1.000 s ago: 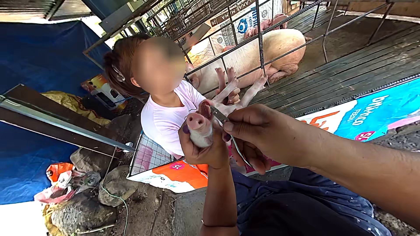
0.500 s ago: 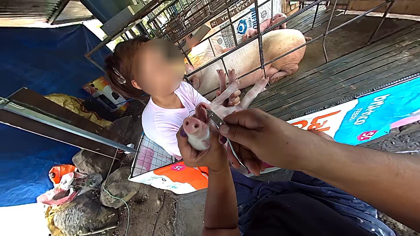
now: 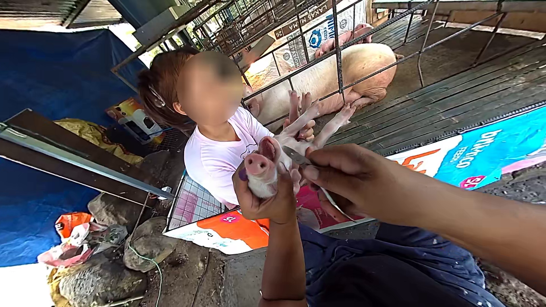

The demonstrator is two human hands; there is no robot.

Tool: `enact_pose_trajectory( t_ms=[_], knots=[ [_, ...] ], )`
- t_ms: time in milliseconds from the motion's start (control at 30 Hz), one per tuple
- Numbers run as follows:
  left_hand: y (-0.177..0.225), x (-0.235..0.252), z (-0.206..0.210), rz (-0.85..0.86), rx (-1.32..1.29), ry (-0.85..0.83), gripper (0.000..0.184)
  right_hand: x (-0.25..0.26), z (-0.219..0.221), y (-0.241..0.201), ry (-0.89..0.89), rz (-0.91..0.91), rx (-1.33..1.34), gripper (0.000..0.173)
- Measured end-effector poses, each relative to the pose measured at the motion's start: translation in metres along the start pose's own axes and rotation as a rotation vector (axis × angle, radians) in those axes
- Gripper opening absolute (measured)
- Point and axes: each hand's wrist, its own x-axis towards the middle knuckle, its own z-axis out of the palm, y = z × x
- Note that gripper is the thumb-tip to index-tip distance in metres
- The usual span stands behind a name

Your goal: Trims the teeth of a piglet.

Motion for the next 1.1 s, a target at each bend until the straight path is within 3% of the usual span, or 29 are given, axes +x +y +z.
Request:
enact_pose_trajectory(
  t_ms=[133,267,433,567,800,1100],
  knots=[
    [-0.002,-0.001,-0.011,0.099,0.091,-0.086,0.055,-0.016,-0.039,-0.017,-0.041,-0.035,-0.246,0.026],
    [-0.009,-0.008,-0.028,0.199,0.124,-0.278,0.047,-0.003,-0.072,-0.059,-0.150,-0.026,-0.562,0.022],
    [0.000,-0.005,-0.035,0.337,0.112,-0.500,0.041,0.009,-0.072,-0.064,-0.310,0.040,-0.769,0.016],
    [0.002,-0.007,-0.031,0.376,0.058,-0.543,0.043,0.006,-0.071,-0.066,-0.355,0.192,-0.784,0.017],
    [0.004,-0.008,-0.031,0.363,0.075,-0.554,0.046,0.007,-0.075,-0.066,-0.356,0.103,-0.908,0.015],
    [-0.003,-0.009,-0.022,0.432,0.055,-0.561,0.038,0.007,-0.062,-0.081,-0.345,0.266,-0.970,0.017]
  ],
)
